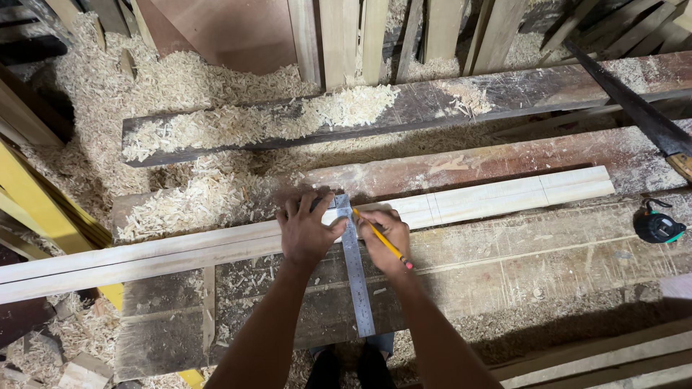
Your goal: The person measures a long wooden plank with a tape measure and marks it with a pencil. They then use a try square to draw perpendicular lines across the plank at the marked points.
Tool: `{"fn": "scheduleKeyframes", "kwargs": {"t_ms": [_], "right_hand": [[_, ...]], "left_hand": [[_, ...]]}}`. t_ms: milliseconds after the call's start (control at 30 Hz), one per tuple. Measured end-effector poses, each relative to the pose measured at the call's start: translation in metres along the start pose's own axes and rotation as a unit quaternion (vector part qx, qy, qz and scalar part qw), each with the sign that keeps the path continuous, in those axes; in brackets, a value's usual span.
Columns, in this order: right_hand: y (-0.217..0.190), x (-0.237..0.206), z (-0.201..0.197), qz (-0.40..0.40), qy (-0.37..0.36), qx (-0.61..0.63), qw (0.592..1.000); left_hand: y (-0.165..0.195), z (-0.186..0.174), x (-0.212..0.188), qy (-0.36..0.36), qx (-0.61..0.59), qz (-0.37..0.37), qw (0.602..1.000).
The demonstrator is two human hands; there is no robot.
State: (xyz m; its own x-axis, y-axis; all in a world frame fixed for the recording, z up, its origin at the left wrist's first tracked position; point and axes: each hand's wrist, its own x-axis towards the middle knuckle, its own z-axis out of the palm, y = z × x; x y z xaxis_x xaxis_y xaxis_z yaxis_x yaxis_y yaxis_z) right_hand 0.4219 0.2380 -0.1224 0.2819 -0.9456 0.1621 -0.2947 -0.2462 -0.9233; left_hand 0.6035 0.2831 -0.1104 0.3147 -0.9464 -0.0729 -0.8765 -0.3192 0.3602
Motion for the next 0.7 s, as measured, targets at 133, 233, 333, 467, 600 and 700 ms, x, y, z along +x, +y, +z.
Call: {"fn": "scheduleKeyframes", "kwargs": {"t_ms": [133, 233, 333, 467, 600, 700], "right_hand": [[0.010, -0.006, 0.000, -0.067, -0.024, 0.069, 0.995], [0.013, -0.021, -0.008, -0.042, -0.047, 0.068, 0.996], [0.013, -0.029, -0.018, -0.008, -0.078, 0.090, 0.993], [0.007, -0.027, -0.023, 0.215, -0.153, -0.060, 0.963], [-0.007, -0.015, -0.011, -0.076, -0.002, 0.158, 0.984], [-0.018, 0.000, -0.009, -0.092, 0.000, 0.070, 0.993]], "left_hand": [[0.000, -0.002, 0.005, -0.023, 0.020, 0.000, 1.000], [0.000, -0.002, 0.006, -0.028, 0.020, -0.001, 0.999], [0.001, -0.003, 0.005, -0.027, 0.018, -0.003, 0.999], [0.003, -0.004, 0.003, -0.014, 0.010, 0.002, 1.000], [0.001, -0.003, 0.002, 0.000, 0.008, 0.003, 1.000], [0.000, 0.000, 0.000, 0.034, -0.002, 0.021, 0.999]]}}
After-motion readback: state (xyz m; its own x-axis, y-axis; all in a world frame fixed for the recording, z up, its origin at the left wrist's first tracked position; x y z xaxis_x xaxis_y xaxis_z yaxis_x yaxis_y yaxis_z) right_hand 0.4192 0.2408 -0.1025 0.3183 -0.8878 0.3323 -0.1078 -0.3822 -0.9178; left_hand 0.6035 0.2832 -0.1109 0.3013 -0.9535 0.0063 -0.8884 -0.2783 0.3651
